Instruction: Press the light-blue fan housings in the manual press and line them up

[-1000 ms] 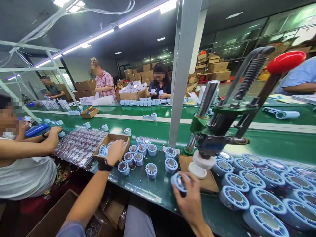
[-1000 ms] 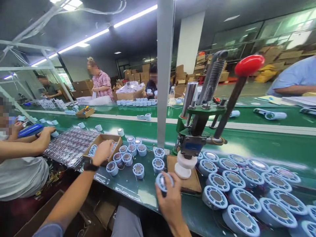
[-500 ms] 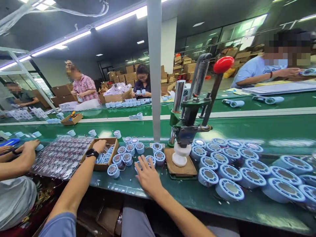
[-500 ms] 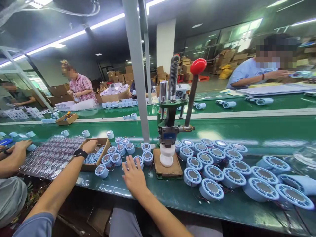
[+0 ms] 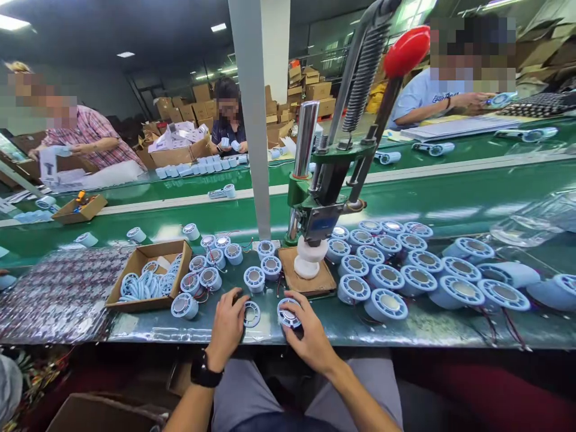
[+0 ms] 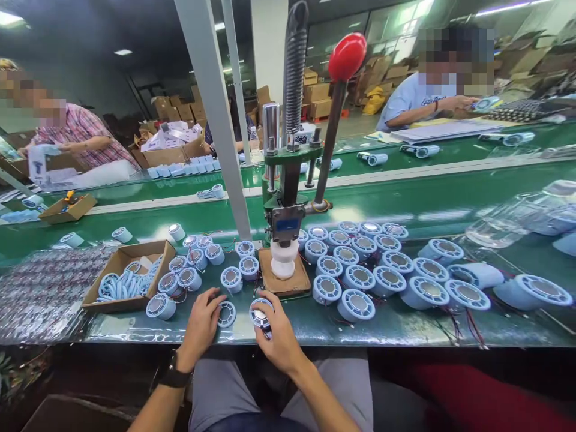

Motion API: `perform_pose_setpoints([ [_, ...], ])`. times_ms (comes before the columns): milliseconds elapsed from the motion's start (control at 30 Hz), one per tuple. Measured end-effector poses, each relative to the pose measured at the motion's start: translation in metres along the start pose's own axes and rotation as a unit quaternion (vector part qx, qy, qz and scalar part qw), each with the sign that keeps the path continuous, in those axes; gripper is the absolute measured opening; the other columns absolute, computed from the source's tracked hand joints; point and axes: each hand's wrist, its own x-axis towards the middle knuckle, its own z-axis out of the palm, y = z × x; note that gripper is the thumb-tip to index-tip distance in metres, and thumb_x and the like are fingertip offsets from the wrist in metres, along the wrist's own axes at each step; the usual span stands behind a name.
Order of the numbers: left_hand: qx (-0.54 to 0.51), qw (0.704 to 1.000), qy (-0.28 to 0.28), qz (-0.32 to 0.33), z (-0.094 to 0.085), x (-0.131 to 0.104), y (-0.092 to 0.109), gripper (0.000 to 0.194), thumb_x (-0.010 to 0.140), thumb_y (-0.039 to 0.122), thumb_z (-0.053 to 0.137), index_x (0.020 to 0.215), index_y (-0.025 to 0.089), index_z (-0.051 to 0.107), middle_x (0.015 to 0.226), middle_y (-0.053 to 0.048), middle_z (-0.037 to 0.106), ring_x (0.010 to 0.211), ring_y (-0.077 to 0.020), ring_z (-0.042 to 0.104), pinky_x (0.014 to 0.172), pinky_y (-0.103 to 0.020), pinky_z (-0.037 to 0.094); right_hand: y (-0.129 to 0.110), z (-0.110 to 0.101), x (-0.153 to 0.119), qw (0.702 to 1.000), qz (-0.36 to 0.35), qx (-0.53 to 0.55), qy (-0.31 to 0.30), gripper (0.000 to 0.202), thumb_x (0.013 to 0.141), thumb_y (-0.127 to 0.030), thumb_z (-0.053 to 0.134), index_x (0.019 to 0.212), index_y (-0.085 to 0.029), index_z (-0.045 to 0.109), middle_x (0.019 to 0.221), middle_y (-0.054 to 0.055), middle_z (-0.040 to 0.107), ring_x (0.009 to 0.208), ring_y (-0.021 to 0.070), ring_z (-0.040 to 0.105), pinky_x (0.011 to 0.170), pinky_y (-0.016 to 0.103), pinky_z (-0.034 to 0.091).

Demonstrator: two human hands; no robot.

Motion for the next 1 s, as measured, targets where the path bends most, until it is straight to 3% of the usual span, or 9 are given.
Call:
perform_pose_setpoints([
  [67, -0.017, 1.0, -0.008, 0.008, 0.006, 0.0, -0.002, 0.036, 0.096, 0.024, 0.039, 0.121, 0.023, 0.065, 0.131, -0.011, 0.058, 0.123, -0.0243, 0.052, 0.106, -0.044, 0.044, 0.001, -0.002, -0.002, 1.0, 0.022, 0.003, -0.008, 0.029, 0.082, -0.015, 0.052, 0.109, -0.018, 0.062, 0.13, 0.014, 0.055, 0.118, 0.0207, 0.059, 0.098, 0.034, 0.051],
  [133, -0.028, 0.998, -0.048, 0.023, 0.001, -0.001, -0.004, 0.036, 0.094, 0.029, 0.048, 0.128, 0.024, 0.061, 0.133, -0.01, 0.057, 0.125, -0.0249, 0.049, 0.109, -0.045, 0.041, 0.001, -0.001, -0.005, 1.0, 0.025, 0.002, -0.005, 0.028, 0.082, -0.017, 0.054, 0.109, -0.019, 0.063, 0.129, 0.012, 0.056, 0.118, 0.0213, 0.058, 0.099, 0.036, 0.051],
  [233, 0.022, 0.998, -0.052, -0.008, -0.005, -0.008, 0.0, 0.053, 0.083, 0.032, 0.066, 0.134, 0.023, 0.056, 0.131, -0.011, 0.056, 0.125, -0.0302, 0.046, 0.109, -0.051, 0.038, 0.001, 0.003, -0.008, 1.0, 0.029, -0.006, 0.008, 0.025, 0.084, -0.021, 0.057, 0.108, -0.02, 0.064, 0.128, 0.012, 0.057, 0.118, 0.0222, 0.058, 0.099, 0.038, 0.05],
  [400, 0.024, 0.997, -0.071, -0.01, -0.002, -0.014, 0.008, 0.076, 0.08, 0.023, 0.065, 0.149, 0.026, 0.036, 0.143, -0.01, 0.05, 0.132, -0.031, 0.041, 0.111, -0.051, 0.034, 0.002, 0.005, -0.009, 1.0, 0.029, -0.009, 0.003, 0.025, 0.085, -0.023, 0.059, 0.109, -0.021, 0.065, 0.128, 0.012, 0.057, 0.117, 0.0225, 0.058, 0.099, 0.037, 0.051],
  [467, 0.013, 0.998, -0.066, -0.011, -0.001, -0.012, 0.006, 0.072, 0.08, 0.024, 0.065, 0.147, 0.026, 0.039, 0.144, -0.009, 0.051, 0.135, -0.0311, 0.039, 0.112, -0.052, 0.032, 0.001, 0.005, -0.009, 0.999, 0.031, -0.006, 0.006, 0.028, 0.085, -0.023, 0.059, 0.112, -0.021, 0.065, 0.128, 0.012, 0.057, 0.116, 0.0217, 0.06, 0.098, 0.036, 0.052],
  [567, -0.04, 0.997, -0.021, -0.056, -0.001, -0.01, 0.008, 0.055, 0.082, 0.025, 0.065, 0.135, 0.024, 0.052, 0.132, -0.009, 0.061, 0.127, -0.0293, 0.05, 0.109, -0.05, 0.038, -0.003, 0.012, -0.01, 0.999, 0.049, 0.003, 0.015, 0.039, 0.083, -0.023, 0.06, 0.122, -0.02, 0.06, 0.125, 0.012, 0.06, 0.115, 0.0215, 0.062, 0.098, 0.035, 0.053],
  [700, -0.167, 0.982, -0.008, -0.09, -0.003, -0.011, 0.032, 0.071, 0.077, 0.02, 0.069, 0.143, 0.025, 0.042, 0.128, -0.007, 0.064, 0.114, -0.0233, 0.061, 0.104, -0.041, 0.047, -0.008, 0.032, -0.012, 0.997, 0.077, 0.012, 0.015, 0.055, 0.082, -0.021, 0.059, 0.137, -0.018, 0.05, 0.13, 0.012, 0.06, 0.12, 0.0229, 0.061, 0.102, 0.037, 0.053],
  [867, -0.123, 0.991, -0.036, -0.021, 0.001, -0.007, 0.066, 0.073, 0.073, 0.01, 0.068, 0.14, 0.027, 0.046, 0.13, -0.006, 0.061, 0.122, -0.026, 0.054, 0.109, -0.044, 0.043, -0.007, 0.047, -0.013, 0.996, 0.071, 0.047, 0.024, 0.069, 0.08, -0.016, 0.055, 0.147, -0.019, 0.036, 0.134, 0.011, 0.059, 0.122, 0.021, 0.06, 0.104, 0.036, 0.051],
  [1000, -0.125, 0.99, -0.018, -0.066, 0.01, -0.007, 0.072, 0.071, 0.073, 0.008, 0.066, 0.138, 0.027, 0.047, 0.127, -0.007, 0.061, 0.121, -0.0264, 0.055, 0.107, -0.045, 0.044, -0.006, 0.046, -0.013, 0.995, 0.077, 0.06, 0.025, 0.071, 0.083, -0.018, 0.056, 0.15, -0.019, 0.032, 0.132, 0.011, 0.06, 0.121, 0.0208, 0.061, 0.104, 0.035, 0.051],
])
